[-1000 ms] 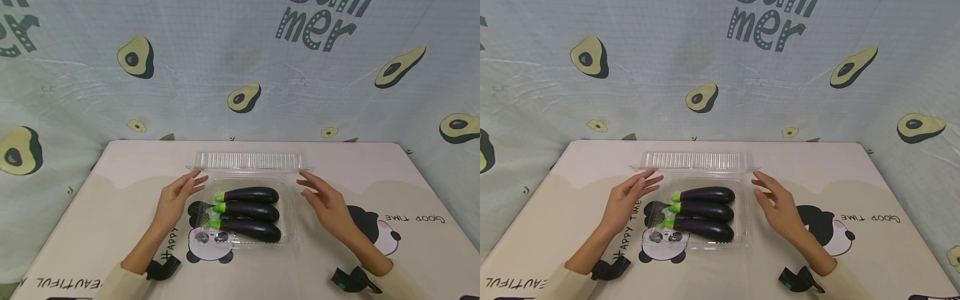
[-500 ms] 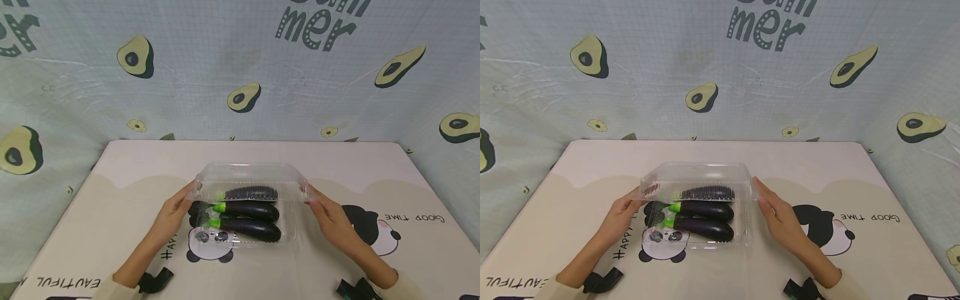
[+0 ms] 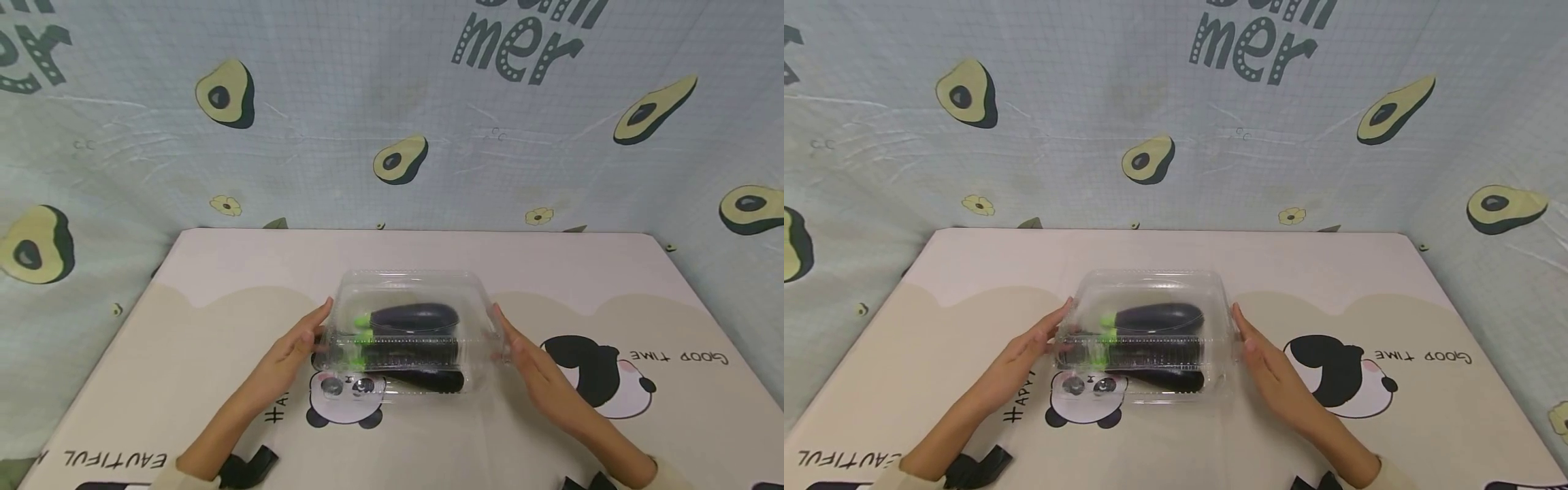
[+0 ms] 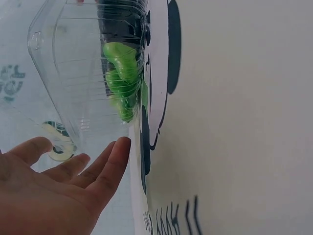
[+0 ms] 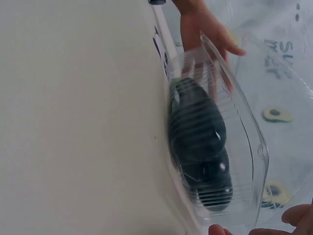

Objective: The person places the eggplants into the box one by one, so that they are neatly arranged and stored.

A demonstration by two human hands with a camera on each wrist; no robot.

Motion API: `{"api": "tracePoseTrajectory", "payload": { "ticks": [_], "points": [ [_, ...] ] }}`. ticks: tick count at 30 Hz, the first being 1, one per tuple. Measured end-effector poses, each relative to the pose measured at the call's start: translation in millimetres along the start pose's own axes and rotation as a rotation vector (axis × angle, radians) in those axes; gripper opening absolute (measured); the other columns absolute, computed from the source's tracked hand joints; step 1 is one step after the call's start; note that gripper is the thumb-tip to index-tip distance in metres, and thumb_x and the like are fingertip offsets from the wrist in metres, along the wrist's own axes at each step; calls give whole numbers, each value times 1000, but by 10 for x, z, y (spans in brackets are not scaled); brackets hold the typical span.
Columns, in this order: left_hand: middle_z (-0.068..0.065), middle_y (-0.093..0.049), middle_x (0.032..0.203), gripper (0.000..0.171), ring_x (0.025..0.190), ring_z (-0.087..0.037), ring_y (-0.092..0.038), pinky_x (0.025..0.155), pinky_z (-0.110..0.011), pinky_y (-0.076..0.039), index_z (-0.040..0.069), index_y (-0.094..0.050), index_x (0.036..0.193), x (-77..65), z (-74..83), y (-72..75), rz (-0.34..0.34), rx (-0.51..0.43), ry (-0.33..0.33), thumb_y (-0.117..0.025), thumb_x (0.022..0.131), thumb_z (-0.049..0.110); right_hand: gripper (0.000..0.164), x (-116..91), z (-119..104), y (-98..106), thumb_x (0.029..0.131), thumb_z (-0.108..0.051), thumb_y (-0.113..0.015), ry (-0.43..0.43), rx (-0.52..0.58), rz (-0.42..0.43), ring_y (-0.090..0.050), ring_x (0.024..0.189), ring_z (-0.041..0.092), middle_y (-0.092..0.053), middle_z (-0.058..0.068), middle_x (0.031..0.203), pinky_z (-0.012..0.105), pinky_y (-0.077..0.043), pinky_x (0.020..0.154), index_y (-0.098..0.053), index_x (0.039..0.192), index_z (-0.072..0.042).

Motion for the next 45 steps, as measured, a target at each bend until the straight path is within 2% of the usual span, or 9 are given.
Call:
{"api": "tracePoseTrajectory", "payload": {
  "ticks": [8, 12, 16, 21, 26, 32, 36, 39, 45],
  "points": [
    [-20, -26, 152, 54, 114, -42, -52, 94, -64, -37, 19, -19, 154, -21, 4, -14, -16, 37, -16, -33, 105, 35, 48, -27, -7, -28, 107, -13, -18, 0, 17, -16, -10, 144, 18, -11, 11, 158, 11, -11, 107, -13, 154, -18],
    [-19, -28, 151, 55, 98, -31, -55, 85, -55, -44, 18, -18, 154, -27, -3, -18, -28, 38, -11, -37, 104, 30, 49, -25, -9, -9, 107, -13, -17, -16, 0, -40, -10, 143, 15, -10, 11, 158, 10, -11, 107, -11, 155, -20],
    [-22, -29, 149, 55, 108, -36, -51, 87, -52, -45, 19, -17, 154, -36, -3, -24, -50, 12, -5, -39, 104, 26, 49, -26, 3, 13, 107, -14, -20, -40, -7, -62, -26, 140, 19, -22, 12, 156, 14, -23, 105, -11, 155, -20],
    [-18, -41, 116, 54, 80, -20, -46, 64, -30, -45, 15, -15, 154, -43, -14, -29, -102, -40, -5, -36, 105, 17, 54, -44, 33, 7, 105, -9, -31, -87, -45, -74, -42, 130, 23, -37, 9, 149, 18, -36, 98, -13, 155, -21],
    [-10, -41, 96, 56, 66, -12, -41, 56, -31, -40, 10, -13, 154, -39, -20, -41, -132, -70, -11, -38, 104, 12, 55, -61, 61, -9, 104, -11, -36, -102, -70, -61, -25, 139, 20, -17, 5, 157, 9, -19, 103, -16, 154, -21],
    [-9, -43, 89, 58, 63, -12, -42, 53, -29, -40, 10, -14, 154, -42, -34, -59, -120, -80, 13, -41, 103, 11, 55, -72, 84, -27, 104, -11, -39, -78, -106, -37, -31, 135, 14, -24, 6, 154, 9, -21, 103, -19, 154, -20],
    [-7, -44, 79, 59, 60, -15, -43, 52, -31, -40, 13, -13, 154, -47, -52, -72, -113, -110, 25, -42, 103, 12, 56, -87, 94, -52, 103, -10, -41, -77, -96, -41, -59, 102, 6, -65, -2, 110, 11, -34, 91, -19, 154, -19],
    [-5, -43, 73, 59, 60, -20, -43, 54, -33, -41, 15, -13, 155, -55, -65, -84, -108, -158, 46, -41, 103, 13, 58, -101, 96, -75, 102, -9, -42, -85, -38, -62, -56, 67, 8, -54, -9, 69, 20, -42, 74, -17, 154, -18],
    [-4, -43, 71, 59, 62, -19, -44, 59, -33, -42, 17, -14, 155, -72, -63, -108, -88, -238, 93, -42, 103, 15, 60, -107, 56, -102, 103, -8, -42, -133, 110, -79, -55, 57, 15, -55, -5, 63, 27, -47, 56, -15, 155, -21]
  ]
}}
Point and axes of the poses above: each hand's wrist, its own x-axis towards the middle knuckle, its own y-axis out of the back of the hand, z = x × y, the point moved 2 cm from there along x, towards the middle knuckle
